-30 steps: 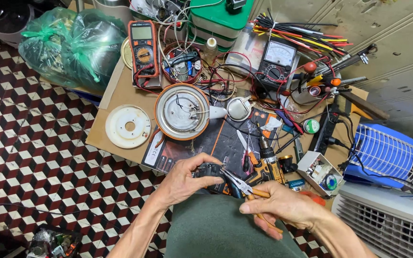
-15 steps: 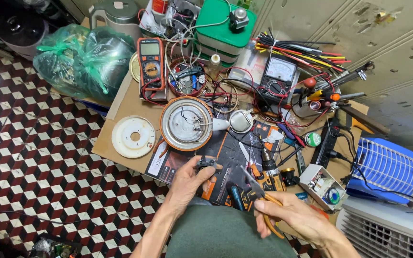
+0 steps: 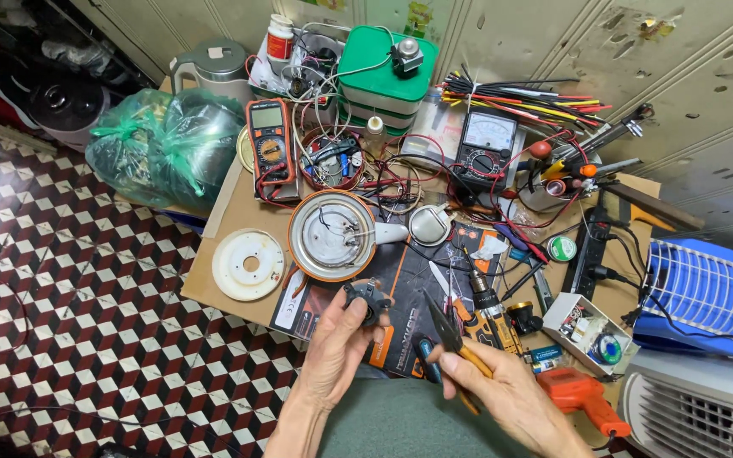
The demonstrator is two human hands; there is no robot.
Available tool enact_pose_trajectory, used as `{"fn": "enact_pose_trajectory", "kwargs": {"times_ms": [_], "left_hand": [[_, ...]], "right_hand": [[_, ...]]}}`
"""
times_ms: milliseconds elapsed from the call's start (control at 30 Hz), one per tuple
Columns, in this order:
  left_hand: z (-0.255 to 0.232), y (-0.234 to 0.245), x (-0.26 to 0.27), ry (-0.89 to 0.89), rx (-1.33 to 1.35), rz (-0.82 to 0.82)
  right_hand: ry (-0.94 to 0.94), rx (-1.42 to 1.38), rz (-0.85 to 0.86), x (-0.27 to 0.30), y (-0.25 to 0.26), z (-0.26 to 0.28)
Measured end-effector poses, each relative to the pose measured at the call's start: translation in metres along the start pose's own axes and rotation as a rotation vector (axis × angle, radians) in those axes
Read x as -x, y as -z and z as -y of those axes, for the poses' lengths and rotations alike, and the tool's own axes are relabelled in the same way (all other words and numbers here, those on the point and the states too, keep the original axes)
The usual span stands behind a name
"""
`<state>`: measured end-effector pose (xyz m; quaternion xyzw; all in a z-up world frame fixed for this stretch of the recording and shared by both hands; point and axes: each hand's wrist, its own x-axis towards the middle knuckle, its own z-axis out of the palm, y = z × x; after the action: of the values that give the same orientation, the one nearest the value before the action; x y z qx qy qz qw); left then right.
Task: The person works on a disassembled electric kettle, using pliers to strip and adjust wires on a small black component. They then place the component into the kettle's base and connect wires to the heating element terminals, securing them with pliers.
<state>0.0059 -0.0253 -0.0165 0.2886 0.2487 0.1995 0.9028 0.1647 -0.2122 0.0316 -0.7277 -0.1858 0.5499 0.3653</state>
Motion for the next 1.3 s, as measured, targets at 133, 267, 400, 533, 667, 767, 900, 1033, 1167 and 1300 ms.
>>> {"fn": "enact_pose_trajectory", "kwargs": {"times_ms": [133, 267, 400, 533, 667, 767, 900, 1033, 1167, 1300], "left_hand": [[-0.008, -0.011, 0.003, -0.019, -0.041, 0.005], [-0.007, -0.016, 0.004, -0.02, -0.065, -0.01], [-0.003, -0.016, 0.005, -0.019, -0.055, -0.011], [-0.003, -0.024, 0.005, -0.017, -0.137, 0.002], [0.01, -0.023, 0.002, 0.003, -0.175, 0.002], [0.01, -0.031, 0.003, -0.005, -0.027, -0.003], [0.001, -0.042, 0.002, 0.016, 0.107, -0.065], [0.011, -0.034, -0.004, -0.014, 0.114, -0.203], [0.028, -0.012, -0.007, -0.01, 0.184, -0.183], [0.017, -0.028, -0.003, 0.06, 0.174, -0.185]], "right_hand": [[-0.155, 0.012, -0.019, 0.009, -0.005, 0.012], [0.011, -0.147, 0.082, 0.003, -0.008, -0.008], [0.037, -0.22, 0.065, 0.003, -0.012, -0.01], [0.014, -0.111, -0.135, -0.002, -0.011, 0.006], [0.188, -0.283, -0.287, -0.02, -0.006, 0.021], [0.25, -0.361, -0.253, -0.033, -0.004, 0.03], [0.141, 0.244, -0.333, -0.065, -0.002, 0.015], [0.009, 0.518, -0.175, -0.163, -0.012, -0.087], [-0.029, 0.834, -0.19, -0.208, -0.023, -0.14], [0.353, 0.674, -0.29, -0.186, -0.018, -0.121]]}}
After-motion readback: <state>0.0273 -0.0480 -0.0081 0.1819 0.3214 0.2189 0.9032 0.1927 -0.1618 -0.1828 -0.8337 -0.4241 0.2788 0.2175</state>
